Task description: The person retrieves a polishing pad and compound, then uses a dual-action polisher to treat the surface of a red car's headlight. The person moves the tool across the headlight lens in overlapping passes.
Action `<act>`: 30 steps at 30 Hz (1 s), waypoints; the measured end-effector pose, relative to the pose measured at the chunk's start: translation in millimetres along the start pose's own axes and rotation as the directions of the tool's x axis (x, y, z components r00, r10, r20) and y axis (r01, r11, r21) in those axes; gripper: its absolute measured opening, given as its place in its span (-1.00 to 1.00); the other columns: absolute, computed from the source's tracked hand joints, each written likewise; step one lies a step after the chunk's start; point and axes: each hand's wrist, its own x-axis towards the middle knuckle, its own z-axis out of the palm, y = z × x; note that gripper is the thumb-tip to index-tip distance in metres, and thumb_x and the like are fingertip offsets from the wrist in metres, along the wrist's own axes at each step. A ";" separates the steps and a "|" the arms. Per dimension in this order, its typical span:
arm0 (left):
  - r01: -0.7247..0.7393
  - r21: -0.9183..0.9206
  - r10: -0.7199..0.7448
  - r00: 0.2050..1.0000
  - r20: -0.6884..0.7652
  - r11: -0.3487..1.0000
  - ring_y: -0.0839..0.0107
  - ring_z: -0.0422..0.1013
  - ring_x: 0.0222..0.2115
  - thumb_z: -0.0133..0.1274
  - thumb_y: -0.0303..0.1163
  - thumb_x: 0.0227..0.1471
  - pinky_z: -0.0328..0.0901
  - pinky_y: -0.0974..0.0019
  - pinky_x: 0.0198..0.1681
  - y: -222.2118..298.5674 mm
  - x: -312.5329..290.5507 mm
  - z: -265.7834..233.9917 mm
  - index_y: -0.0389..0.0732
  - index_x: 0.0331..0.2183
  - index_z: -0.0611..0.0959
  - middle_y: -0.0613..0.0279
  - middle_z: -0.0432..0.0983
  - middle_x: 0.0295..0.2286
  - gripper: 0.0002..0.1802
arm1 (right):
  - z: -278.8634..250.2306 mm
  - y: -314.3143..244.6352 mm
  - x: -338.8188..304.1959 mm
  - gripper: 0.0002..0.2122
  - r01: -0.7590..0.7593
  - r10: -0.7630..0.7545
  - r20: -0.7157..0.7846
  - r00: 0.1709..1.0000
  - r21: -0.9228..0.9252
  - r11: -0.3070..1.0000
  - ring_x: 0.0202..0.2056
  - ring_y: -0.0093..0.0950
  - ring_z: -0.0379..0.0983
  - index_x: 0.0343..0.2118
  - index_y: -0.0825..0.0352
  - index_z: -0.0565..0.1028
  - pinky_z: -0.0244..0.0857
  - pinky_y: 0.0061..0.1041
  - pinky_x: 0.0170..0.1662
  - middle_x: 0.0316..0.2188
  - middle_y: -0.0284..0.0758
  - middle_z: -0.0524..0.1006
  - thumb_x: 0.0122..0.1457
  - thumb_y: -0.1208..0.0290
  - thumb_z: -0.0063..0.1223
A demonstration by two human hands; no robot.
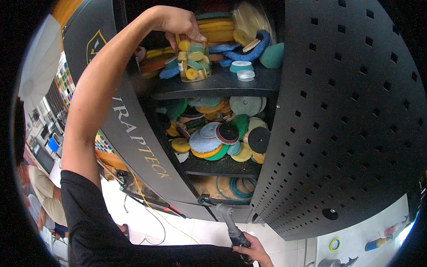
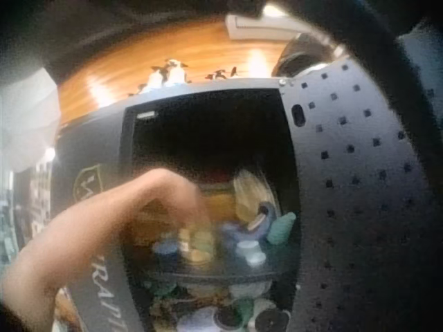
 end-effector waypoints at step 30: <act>-0.260 0.026 0.249 0.947 0.203 0.965 0.39 0.59 -0.38 0.41 -0.27 -0.14 0.52 0.30 -0.25 -1.1 27.1 6.3 -0.29 -0.19 0.77 0.16 0.70 -0.36 -0.56 | -30.0 -0.3 13.4 -0.66 0.073 -0.071 -0.022 0.997 0.142 0.987 -0.32 -0.55 0.56 -0.09 0.42 0.47 0.44 -0.52 -0.17 -0.34 -0.34 0.60 0.10 0.50 0.32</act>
